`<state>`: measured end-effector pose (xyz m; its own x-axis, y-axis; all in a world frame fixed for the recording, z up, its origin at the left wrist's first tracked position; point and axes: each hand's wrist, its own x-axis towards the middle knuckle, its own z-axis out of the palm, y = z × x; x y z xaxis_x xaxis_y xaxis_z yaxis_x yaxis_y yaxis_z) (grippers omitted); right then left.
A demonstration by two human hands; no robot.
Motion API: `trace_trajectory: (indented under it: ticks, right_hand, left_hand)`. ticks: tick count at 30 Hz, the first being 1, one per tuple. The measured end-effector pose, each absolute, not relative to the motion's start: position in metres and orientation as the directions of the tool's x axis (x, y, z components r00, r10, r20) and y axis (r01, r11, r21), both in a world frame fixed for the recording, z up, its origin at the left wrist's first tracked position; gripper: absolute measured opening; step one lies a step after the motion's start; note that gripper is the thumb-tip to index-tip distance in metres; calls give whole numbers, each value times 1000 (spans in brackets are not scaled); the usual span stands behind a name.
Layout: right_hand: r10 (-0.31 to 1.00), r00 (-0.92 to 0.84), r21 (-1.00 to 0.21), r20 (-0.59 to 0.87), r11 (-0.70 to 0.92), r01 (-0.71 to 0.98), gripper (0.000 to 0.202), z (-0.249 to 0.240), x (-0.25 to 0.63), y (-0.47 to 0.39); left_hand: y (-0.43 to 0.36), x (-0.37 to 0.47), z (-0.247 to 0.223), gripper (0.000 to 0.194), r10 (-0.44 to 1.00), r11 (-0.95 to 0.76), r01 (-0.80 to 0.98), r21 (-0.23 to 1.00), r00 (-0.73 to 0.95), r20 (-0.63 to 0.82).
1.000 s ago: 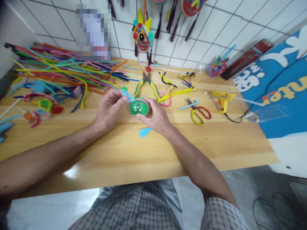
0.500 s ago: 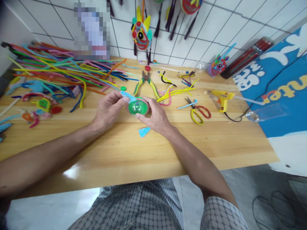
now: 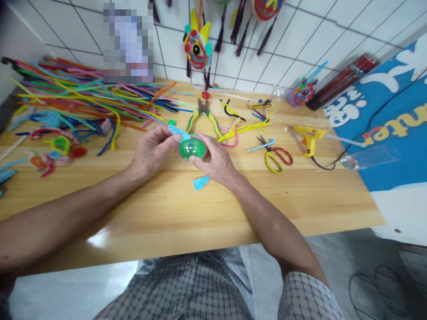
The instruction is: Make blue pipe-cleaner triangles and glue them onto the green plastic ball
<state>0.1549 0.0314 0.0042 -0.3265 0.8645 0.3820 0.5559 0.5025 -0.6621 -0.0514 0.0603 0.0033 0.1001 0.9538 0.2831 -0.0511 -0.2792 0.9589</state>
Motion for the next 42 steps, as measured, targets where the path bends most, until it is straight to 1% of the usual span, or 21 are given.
trace_trajectory:
  ticks: [2,3,5,8,10,13,16,20,24,28,31,34,37,42]
  right_hand:
    - [860,-348,-637,373,510,578,58,6,158,34]
    - [856,-338,-610,390,516,602,56,9,161,34]
    - [833,-265,-532,486,522,667,50,17,166,33]
    - [716,-142,-420,683,545,726,36,34,170,26]
    - [623,-169,-345,764,616,708,29,44,169,20]
    - [557,-310,-271,771,726,632,28,51,163,12]
    - [571,-385,-289,725,759,583,24,50,158,9]
    - [611,-360,-343,705,738,581,23,51,157,4]
    - [629,-360,-347,689,722,598,25,55,159,1]
    - [591,-396,-285,703,745,603,27,58,160,1]
    - [547,-428,-227,719,768,599,28,59,160,1]
    - [483,-420,-197,768,803,563,33,57,158,-2]
    - [464,-387,-205,797,811,548,38,52,158,-4]
    - [498,-327,-273,803,796,541,39,43,162,-5]
  left_hand:
    - [60,-51,6,25,949,-300,-79,951,79,306]
    - [59,-50,9,26,950,-297,-98,950,70,304]
    - [57,-49,14,31,960,-267,-135,954,55,276]
    - [52,-46,24,36,980,-171,-171,970,74,186]
    - [47,-45,30,36,986,-94,-192,977,115,117]
    - [38,-43,38,36,981,-1,-210,978,187,41]
    - [30,-42,46,37,966,37,-208,977,258,18]
    - [22,-42,55,37,933,57,-197,979,359,18]
    - [20,-43,55,38,898,80,-156,984,439,-4]
    - [18,-43,53,39,893,95,-132,987,450,-25]
    - [14,-42,52,39,895,126,-158,979,445,-44]
    - [9,-39,47,38,906,176,-195,965,416,-81]
    - [7,-37,41,38,902,217,-204,955,416,-116]
    - [9,-37,40,40,871,248,-171,953,471,-142]
